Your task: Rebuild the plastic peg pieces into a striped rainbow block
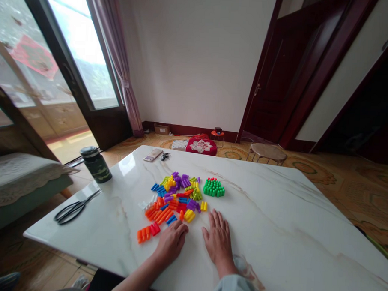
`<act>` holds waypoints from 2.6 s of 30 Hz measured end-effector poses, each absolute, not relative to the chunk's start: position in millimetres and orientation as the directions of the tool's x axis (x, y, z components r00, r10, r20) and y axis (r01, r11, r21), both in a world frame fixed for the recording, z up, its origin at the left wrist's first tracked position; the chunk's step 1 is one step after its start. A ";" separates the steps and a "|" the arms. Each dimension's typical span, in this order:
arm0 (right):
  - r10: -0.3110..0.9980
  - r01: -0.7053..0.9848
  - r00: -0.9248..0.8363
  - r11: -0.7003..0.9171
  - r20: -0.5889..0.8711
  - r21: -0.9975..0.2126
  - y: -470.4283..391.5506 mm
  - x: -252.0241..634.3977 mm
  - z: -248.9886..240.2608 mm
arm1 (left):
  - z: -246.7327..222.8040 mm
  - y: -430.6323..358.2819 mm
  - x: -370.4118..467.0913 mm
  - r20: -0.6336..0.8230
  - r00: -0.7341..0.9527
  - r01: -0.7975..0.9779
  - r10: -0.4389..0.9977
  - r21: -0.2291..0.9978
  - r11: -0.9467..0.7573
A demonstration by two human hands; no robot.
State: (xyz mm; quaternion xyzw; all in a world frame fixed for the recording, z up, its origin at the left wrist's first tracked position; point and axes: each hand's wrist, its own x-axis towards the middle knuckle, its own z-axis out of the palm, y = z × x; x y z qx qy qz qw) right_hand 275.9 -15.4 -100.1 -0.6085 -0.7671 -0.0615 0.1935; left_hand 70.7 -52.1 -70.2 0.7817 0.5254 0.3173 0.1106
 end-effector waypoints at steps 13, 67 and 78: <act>0.901 0.955 -0.192 0.263 0.388 -0.138 -15.5 276.2 -98.6 | -69.9 -53.5 70.3 0.398 0.240 0.758 0.885 0.493 -0.428; 0.933 0.962 -0.180 0.233 0.310 -0.144 -20.1 272.6 -87.6 | -41.8 16.2 55.4 0.159 0.135 0.947 0.978 0.270 -0.175; 0.864 0.901 -0.252 0.374 0.437 -0.220 -23.0 275.3 -86.4 | -49.1 -10.2 73.2 0.538 -0.021 0.761 0.843 0.555 -0.335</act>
